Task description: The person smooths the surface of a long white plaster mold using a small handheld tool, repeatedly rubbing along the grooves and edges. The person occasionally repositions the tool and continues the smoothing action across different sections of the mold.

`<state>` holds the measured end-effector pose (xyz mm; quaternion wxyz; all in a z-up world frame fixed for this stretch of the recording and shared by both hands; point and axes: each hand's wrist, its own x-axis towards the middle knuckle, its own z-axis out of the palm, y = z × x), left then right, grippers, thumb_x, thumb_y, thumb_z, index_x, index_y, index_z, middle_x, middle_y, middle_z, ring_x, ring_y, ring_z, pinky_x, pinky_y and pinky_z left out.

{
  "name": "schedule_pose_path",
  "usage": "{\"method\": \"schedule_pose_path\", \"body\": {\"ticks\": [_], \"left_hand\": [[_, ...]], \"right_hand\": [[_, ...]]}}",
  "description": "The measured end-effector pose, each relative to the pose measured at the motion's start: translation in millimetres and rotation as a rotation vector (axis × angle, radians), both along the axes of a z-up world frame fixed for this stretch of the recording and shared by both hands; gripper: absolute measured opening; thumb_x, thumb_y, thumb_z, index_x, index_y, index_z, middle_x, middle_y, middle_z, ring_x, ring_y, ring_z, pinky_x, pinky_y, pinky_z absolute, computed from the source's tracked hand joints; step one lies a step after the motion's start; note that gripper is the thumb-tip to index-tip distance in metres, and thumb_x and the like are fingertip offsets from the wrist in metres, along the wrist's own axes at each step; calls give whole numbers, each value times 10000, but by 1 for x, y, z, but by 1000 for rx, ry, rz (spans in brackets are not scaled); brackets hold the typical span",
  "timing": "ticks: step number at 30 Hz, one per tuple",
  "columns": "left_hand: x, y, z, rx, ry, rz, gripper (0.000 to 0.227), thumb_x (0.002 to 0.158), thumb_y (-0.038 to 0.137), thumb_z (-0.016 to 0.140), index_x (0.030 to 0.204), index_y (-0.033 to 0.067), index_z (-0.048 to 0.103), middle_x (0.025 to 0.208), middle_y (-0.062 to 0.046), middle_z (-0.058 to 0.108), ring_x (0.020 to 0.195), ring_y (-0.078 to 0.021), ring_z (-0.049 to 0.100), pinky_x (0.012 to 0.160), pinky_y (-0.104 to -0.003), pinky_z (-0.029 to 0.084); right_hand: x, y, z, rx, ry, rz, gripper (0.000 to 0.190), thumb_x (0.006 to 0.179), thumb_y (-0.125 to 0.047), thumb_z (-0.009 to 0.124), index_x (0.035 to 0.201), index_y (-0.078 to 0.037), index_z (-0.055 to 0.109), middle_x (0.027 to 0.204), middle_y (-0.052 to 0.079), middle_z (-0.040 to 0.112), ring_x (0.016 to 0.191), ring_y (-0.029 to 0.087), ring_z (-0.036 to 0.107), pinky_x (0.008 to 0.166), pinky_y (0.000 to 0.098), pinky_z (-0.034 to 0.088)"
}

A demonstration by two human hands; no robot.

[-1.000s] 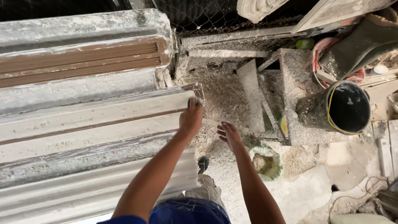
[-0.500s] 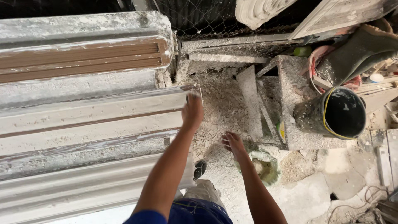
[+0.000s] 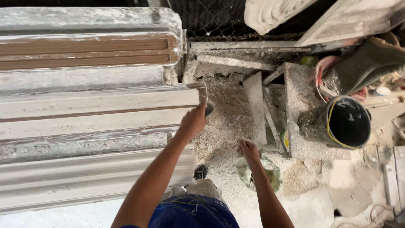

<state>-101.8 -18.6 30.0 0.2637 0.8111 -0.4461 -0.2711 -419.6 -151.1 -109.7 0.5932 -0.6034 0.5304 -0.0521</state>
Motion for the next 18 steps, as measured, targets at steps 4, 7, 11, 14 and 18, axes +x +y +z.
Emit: {"method": "schedule_pose_path", "body": {"ticks": [4, 7, 11, 14, 18], "left_hand": [[-28, 45, -13, -77, -208, -47, 434, 891, -31, 608, 1305, 94, 567, 1458, -185, 530, 715, -317, 757, 560, -405, 646], [-35, 59, -23, -34, -277, -33, 370, 908, 3, 627, 1263, 106, 609, 1540, -201, 463, 658, -321, 746, 490, -399, 630], [-49, 62, -28, -27, -355, -14, 419, 892, 36, 659, 1303, 102, 609, 1573, -199, 410, 638, -344, 716, 451, -405, 613], [-54, 65, -27, 113, -328, -5, 522, 884, -64, 613, 1383, 79, 556, 1618, -232, 330, 593, -295, 703, 383, -344, 619], [-53, 58, -27, 157, -493, -74, 655, 785, -44, 648, 1410, 114, 536, 1613, -218, 306, 605, -289, 688, 361, -316, 562]], "right_hand": [[19, 8, -4, 34, -29, 43, 359, 1084, -342, 531, 1211, -16, 610, 1043, 142, 677, 901, 222, 648, 793, 351, 571], [31, 13, -7, 59, -49, 71, 387, 1035, -330, 527, 1334, -98, 610, 1184, 117, 716, 1018, 221, 722, 826, 368, 597], [23, 19, -7, 95, -45, 79, 399, 1050, -336, 515, 1352, -89, 600, 1228, 132, 710, 1053, 228, 710, 878, 391, 583], [14, 22, -6, 91, 8, 76, 410, 1045, -336, 503, 1358, -95, 611, 1222, 125, 725, 1047, 224, 716, 894, 383, 601], [-1, 22, -2, 128, -5, 38, 405, 1039, -324, 512, 1366, -98, 592, 1236, 93, 725, 1048, 207, 706, 895, 366, 580]]}}
